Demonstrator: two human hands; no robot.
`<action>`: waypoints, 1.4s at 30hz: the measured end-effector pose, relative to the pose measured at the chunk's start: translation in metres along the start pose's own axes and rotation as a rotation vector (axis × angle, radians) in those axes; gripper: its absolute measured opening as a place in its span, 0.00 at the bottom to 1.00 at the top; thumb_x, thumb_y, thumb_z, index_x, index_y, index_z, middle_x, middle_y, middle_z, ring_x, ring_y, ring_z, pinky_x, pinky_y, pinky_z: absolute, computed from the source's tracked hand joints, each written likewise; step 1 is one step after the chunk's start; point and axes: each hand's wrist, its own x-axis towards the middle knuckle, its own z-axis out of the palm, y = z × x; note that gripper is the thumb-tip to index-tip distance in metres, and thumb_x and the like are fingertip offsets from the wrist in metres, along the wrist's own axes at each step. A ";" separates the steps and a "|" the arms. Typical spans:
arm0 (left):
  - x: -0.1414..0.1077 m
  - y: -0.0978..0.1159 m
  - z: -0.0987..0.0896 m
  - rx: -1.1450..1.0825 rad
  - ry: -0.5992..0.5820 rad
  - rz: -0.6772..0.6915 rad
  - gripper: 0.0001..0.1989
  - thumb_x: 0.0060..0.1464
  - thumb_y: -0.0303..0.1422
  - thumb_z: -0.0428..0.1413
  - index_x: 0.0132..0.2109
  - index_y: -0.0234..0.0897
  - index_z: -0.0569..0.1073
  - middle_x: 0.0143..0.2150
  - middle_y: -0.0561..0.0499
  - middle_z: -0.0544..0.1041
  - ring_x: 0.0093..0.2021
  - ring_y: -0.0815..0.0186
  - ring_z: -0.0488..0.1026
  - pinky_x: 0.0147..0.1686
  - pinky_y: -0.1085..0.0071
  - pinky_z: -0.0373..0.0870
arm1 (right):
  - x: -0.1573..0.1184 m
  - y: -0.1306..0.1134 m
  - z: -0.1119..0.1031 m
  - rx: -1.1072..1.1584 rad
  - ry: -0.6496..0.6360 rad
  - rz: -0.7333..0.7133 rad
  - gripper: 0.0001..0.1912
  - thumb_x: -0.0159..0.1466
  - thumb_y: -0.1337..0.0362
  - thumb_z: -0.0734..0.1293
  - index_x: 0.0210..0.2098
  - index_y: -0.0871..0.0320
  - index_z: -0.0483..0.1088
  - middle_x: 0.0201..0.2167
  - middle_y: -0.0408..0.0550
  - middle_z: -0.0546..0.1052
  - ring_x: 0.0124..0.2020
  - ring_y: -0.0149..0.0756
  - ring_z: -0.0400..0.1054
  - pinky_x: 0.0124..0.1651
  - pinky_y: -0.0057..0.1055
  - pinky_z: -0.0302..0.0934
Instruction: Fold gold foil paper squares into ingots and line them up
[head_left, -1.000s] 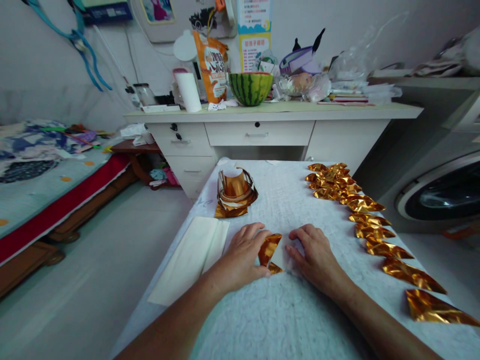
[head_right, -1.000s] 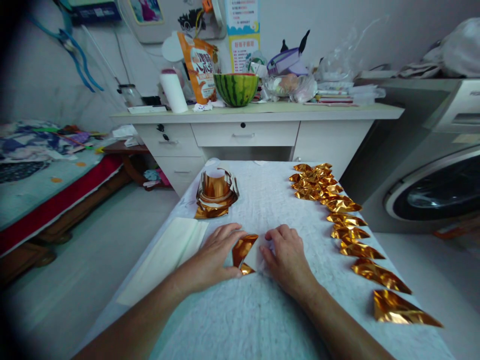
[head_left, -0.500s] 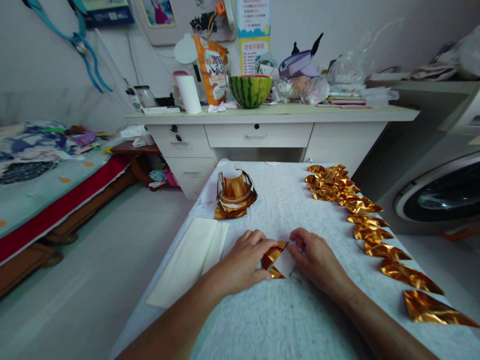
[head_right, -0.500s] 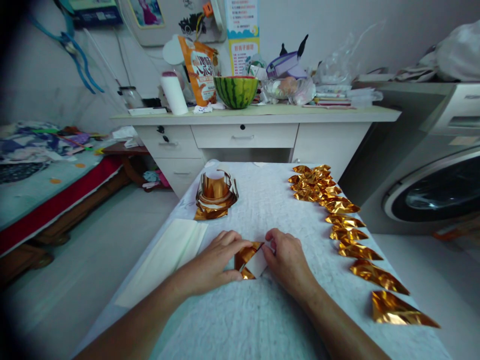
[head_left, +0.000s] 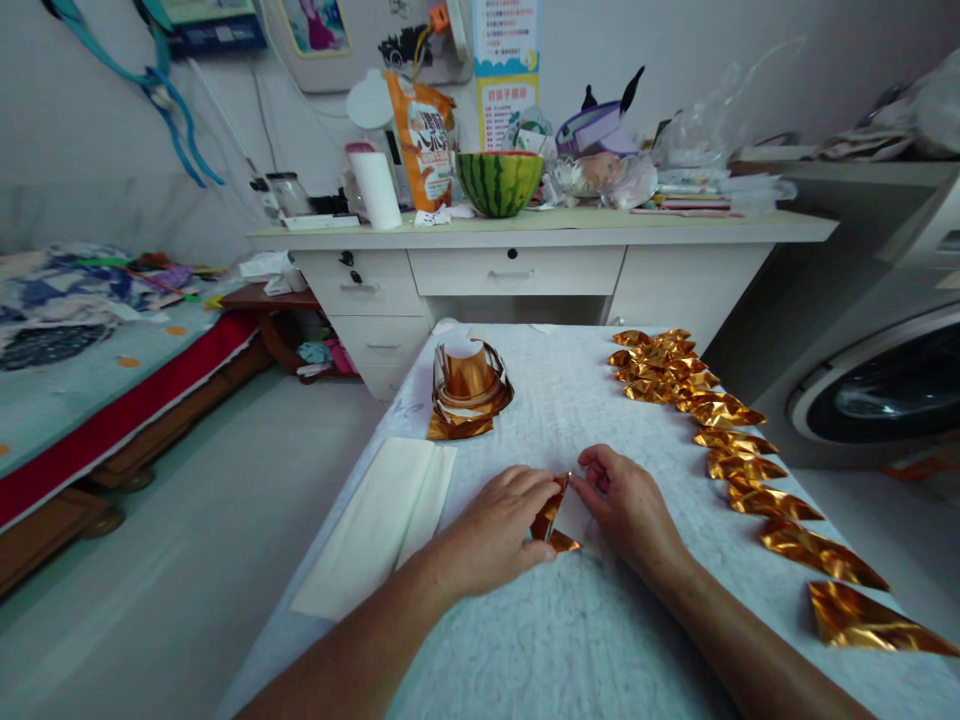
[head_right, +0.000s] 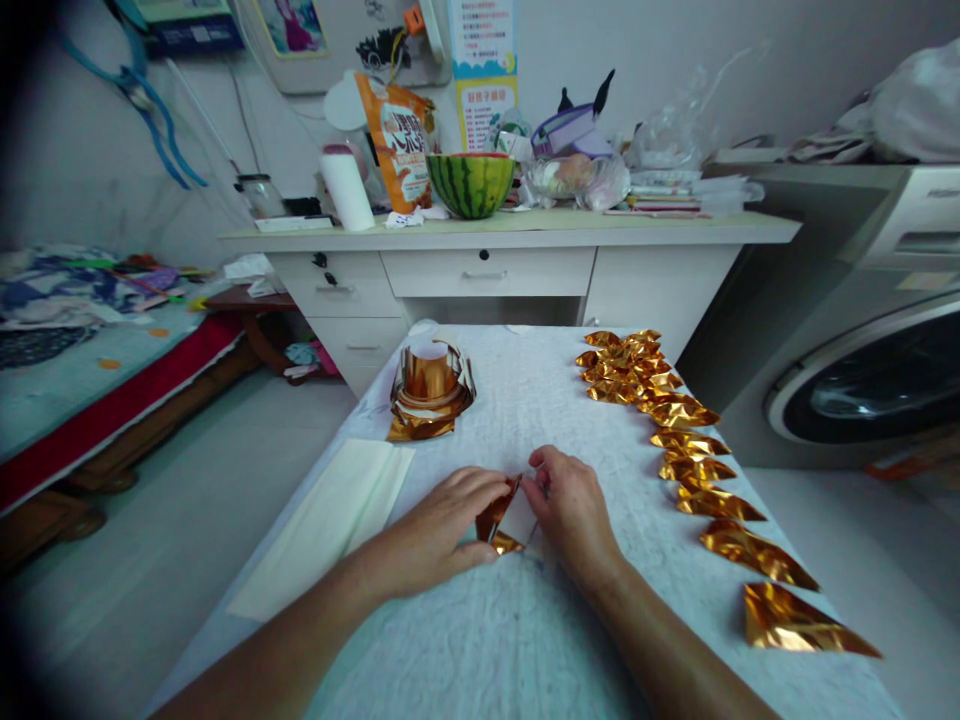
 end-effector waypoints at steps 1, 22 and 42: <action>0.000 0.001 0.001 0.013 0.006 -0.007 0.28 0.54 0.32 0.59 0.61 0.42 0.62 0.61 0.48 0.66 0.62 0.58 0.59 0.63 0.60 0.56 | 0.000 0.001 0.000 -0.003 -0.007 0.013 0.07 0.60 0.61 0.63 0.36 0.58 0.69 0.24 0.43 0.73 0.27 0.36 0.67 0.31 0.30 0.57; 0.005 0.001 0.007 0.100 -0.068 0.023 0.32 0.55 0.29 0.52 0.66 0.40 0.55 0.68 0.48 0.58 0.67 0.58 0.51 0.66 0.60 0.49 | -0.010 0.000 -0.006 0.060 -0.046 0.132 0.06 0.57 0.62 0.63 0.32 0.55 0.70 0.25 0.43 0.75 0.26 0.36 0.69 0.30 0.30 0.59; 0.004 0.003 0.007 0.143 -0.054 -0.003 0.30 0.56 0.33 0.56 0.64 0.37 0.59 0.61 0.45 0.63 0.61 0.56 0.58 0.64 0.61 0.55 | -0.015 0.005 -0.003 -0.044 -0.118 -0.053 0.10 0.62 0.68 0.60 0.30 0.56 0.73 0.28 0.46 0.74 0.31 0.37 0.67 0.37 0.34 0.58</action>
